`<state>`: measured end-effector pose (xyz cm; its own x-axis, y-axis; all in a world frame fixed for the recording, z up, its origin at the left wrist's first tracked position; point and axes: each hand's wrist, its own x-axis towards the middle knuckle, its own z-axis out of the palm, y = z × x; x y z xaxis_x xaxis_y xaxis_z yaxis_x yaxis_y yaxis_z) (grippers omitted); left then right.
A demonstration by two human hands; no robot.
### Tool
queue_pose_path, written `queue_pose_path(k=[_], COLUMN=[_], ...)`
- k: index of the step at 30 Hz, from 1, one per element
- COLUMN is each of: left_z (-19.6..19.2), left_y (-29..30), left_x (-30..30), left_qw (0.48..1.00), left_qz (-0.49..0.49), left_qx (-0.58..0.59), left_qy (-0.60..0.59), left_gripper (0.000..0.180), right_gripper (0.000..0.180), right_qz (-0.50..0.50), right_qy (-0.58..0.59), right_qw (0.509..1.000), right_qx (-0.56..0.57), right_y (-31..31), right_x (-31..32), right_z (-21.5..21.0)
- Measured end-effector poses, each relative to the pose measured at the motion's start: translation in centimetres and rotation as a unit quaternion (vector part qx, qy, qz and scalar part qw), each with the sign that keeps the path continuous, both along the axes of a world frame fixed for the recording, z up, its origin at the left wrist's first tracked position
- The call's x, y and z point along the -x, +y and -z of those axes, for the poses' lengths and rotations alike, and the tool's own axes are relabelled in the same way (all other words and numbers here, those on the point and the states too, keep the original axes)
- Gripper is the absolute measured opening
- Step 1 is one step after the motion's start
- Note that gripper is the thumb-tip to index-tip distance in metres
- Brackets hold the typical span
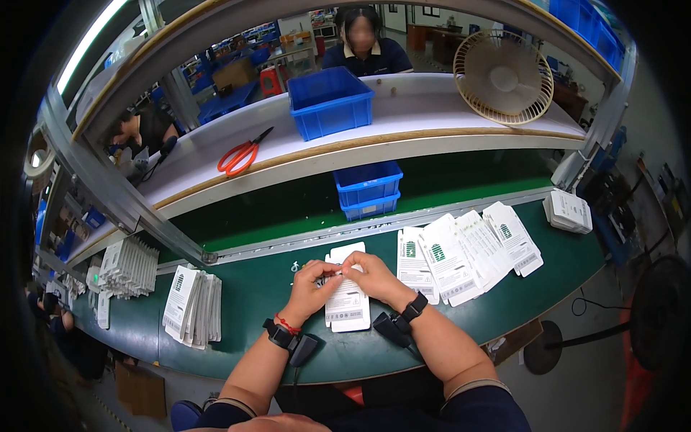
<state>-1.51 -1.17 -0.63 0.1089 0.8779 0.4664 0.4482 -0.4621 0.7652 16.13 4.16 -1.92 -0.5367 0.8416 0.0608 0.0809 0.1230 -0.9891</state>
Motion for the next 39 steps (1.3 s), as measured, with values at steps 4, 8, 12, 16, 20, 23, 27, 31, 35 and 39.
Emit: queue_pose_path(k=[4, 8, 12, 16, 20, 23, 27, 31, 35, 39], left_z=[0.4, 0.0, -0.3, 0.4, 0.4, 0.3, 0.4, 0.3, 0.5, 0.1], left_y=[0.0, 0.0, -0.2, 0.0, 0.0, 0.1, 0.1, 0.1, 0.1, 0.0], left_x=[0.2, 0.0, 0.0, 0.2, 0.1, 0.1, 0.1, -0.1, 0.0, 0.2], left_qw=[1.000, 1.000, 1.000, 1.000, 1.000, 1.000, 1.000, 1.000, 1.000, 1.000], left_qz=[-0.016, -0.001, -0.002, -0.010, -0.010, -0.010, -0.008, -0.014, -0.015, -0.007], left_qx=[0.009, 0.004, 0.010, 0.017, 0.014, 0.005, -0.009, 0.001, 0.007, -0.010], left_qy=[-0.013, -0.003, 0.006, -0.017, -0.012, 0.003, 0.018, 0.010, -0.012, 0.025], left_gripper=[0.013, 0.014, 0.014, 0.014, 0.014, 0.013, 0.012, 0.012, 0.012, 0.014], right_gripper=[0.013, 0.012, 0.013, 0.013, 0.013, 0.014, 0.013, 0.012, 0.011, 0.014], right_qz=[-0.002, 0.002, 0.001, -0.004, 0.000, -0.011, -0.007, -0.018, -0.017, -0.010], right_qy=[0.014, -0.003, -0.022, -0.004, 0.005, -0.018, -0.025, -0.007, -0.019, -0.022], right_qw=[0.999, 1.000, 0.999, 0.999, 0.999, 1.000, 1.000, 0.999, 0.999, 0.999], right_qx=[0.033, 0.029, 0.028, 0.046, 0.043, 0.013, 0.005, 0.041, 0.029, 0.040], right_y=[-0.3, -0.3, -0.4, -0.7, -0.6, -0.5, -0.5, -0.6, -0.3, -0.3], right_x=[0.2, -0.1, -0.1, 0.1, -0.1, -0.2, -0.2, -0.3, -0.2, -0.2], right_z=[-0.5, -0.7, -0.9, -1.3, -1.0, -1.3, -1.2, -1.4, -1.1, -1.0])
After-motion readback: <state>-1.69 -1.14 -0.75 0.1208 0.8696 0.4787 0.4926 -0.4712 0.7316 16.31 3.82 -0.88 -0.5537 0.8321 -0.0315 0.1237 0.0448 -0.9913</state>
